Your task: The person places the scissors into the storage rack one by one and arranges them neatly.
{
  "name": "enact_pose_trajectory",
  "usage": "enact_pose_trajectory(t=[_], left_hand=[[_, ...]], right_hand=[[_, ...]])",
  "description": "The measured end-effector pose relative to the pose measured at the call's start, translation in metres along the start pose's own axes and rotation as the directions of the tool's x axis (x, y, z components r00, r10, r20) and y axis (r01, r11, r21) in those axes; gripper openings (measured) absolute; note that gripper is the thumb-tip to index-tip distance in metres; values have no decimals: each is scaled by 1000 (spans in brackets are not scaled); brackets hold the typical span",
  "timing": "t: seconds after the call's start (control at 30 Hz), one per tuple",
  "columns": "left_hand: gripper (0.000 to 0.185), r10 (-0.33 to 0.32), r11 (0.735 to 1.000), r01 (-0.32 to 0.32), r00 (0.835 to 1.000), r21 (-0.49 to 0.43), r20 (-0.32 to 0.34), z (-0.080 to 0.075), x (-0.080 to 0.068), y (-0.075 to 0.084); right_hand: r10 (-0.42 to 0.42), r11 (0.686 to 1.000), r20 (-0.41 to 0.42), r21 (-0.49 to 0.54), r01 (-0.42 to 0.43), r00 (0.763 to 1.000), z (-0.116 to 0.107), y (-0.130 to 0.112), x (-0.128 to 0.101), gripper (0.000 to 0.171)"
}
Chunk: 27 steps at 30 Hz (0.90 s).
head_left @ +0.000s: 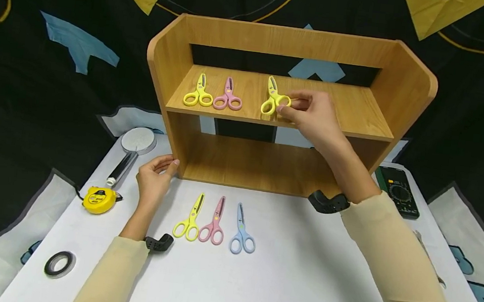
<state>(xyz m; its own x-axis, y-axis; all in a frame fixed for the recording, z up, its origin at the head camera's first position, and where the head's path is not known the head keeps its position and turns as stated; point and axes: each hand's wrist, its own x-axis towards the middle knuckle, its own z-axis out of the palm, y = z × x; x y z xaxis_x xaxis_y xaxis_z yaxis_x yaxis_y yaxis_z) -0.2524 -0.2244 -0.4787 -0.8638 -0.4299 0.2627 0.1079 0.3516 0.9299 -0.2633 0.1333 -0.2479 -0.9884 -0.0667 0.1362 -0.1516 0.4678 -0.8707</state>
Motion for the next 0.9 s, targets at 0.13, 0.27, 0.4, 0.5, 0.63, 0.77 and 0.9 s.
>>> enact_pose_trajectory(t=[0.13, 0.27, 0.4, 0.5, 0.63, 0.77, 0.9], left_hand=[[24, 5, 1000, -5, 1000, 0, -9, 0, 0, -1], [24, 11, 1000, -11, 1000, 2, -13, 1, 0, -1], [23, 10, 1000, -10, 1000, 3, -12, 2, 0, -1], [23, 13, 1000, -13, 1000, 5, -6, 3, 0, -1], [25, 15, 1000, -15, 1000, 9, 4, 4, 0, -1], [26, 8, 1000, -8, 1000, 7, 4, 5, -1, -1], [25, 6, 1000, -6, 1000, 6, 0, 1, 0, 1]], right_hand=[[32, 999, 19, -23, -31, 999, 14, -4, 15, 45], [16, 999, 25, -47, -14, 1000, 22, -6, 22, 44], [-11, 990, 25, -139, 14, 1000, 27, -5, 26, 40], [-32, 981, 44, -188, 40, 999, 28, -3, 27, 35], [-61, 977, 64, -200, 73, 996, 29, 1, 26, 34], [-85, 978, 60, -186, 95, 995, 24, 2, 21, 44], [-134, 978, 58, -155, 142, 989, 14, 4, 6, 48]])
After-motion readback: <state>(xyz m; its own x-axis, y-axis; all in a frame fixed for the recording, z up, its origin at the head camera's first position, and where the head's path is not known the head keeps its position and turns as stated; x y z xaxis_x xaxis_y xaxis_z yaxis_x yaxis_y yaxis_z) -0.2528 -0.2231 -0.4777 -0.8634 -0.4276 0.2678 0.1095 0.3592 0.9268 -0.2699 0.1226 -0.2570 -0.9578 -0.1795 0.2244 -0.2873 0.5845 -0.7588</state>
